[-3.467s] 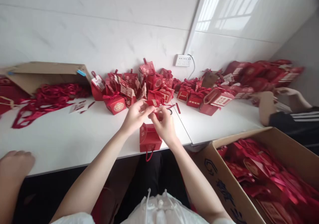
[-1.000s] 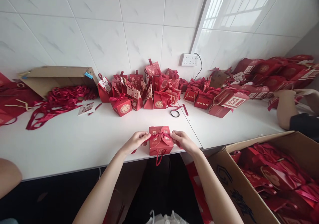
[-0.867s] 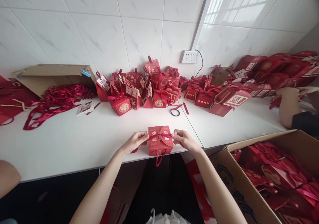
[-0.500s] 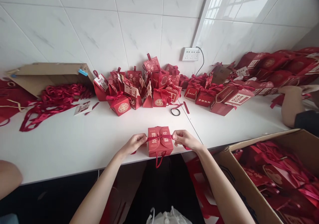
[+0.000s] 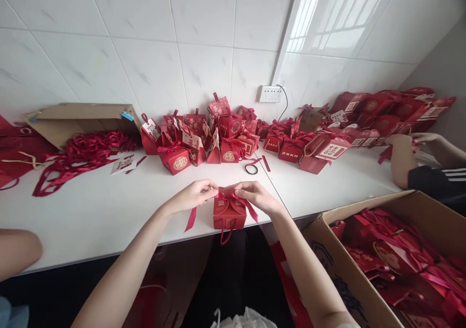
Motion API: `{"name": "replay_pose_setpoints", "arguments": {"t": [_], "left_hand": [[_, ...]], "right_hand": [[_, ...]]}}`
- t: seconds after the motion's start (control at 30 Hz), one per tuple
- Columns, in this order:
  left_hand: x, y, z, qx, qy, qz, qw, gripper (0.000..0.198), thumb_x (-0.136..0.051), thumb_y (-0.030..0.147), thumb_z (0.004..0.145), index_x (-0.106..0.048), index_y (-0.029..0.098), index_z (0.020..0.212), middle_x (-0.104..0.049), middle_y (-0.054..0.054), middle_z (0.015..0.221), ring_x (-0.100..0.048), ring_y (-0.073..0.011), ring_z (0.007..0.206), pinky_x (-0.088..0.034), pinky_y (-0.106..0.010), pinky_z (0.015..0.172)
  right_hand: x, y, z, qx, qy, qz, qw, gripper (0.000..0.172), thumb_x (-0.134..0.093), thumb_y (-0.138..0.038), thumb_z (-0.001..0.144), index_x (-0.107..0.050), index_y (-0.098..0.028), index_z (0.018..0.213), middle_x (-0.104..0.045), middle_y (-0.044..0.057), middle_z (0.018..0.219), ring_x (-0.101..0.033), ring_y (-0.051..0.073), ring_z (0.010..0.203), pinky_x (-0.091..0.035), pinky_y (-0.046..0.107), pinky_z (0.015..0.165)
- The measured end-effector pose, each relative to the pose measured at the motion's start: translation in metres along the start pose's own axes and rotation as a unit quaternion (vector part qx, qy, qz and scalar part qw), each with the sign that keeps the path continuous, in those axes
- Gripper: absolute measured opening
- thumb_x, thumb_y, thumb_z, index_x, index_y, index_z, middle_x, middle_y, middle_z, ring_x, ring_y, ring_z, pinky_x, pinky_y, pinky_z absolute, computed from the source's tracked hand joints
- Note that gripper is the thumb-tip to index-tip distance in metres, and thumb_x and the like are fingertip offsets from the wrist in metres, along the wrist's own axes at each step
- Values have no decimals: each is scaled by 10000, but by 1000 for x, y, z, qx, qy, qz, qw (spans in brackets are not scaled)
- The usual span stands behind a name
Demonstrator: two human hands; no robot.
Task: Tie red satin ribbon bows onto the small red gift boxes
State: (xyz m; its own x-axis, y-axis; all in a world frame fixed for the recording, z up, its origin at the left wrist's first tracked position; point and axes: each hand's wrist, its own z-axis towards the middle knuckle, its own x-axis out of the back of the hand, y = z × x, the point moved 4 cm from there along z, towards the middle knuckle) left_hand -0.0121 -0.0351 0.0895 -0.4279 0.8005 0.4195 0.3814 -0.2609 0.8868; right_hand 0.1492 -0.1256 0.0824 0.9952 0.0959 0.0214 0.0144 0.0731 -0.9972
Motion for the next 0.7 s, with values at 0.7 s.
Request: {"name": "replay_pose_setpoints", "arguments": {"t": [0.7], "left_hand": [[-3, 53, 17, -168, 26, 335, 927, 225, -485, 310, 825, -687, 214, 800, -580, -33, 910, -565, -185, 806, -415, -282, 750]], "right_hand": [[-14, 31, 12, 69, 215, -118, 967, 110, -539, -208, 721, -548, -207, 831, -683, 14, 778, -635, 179, 762, -470, 321, 743]]}}
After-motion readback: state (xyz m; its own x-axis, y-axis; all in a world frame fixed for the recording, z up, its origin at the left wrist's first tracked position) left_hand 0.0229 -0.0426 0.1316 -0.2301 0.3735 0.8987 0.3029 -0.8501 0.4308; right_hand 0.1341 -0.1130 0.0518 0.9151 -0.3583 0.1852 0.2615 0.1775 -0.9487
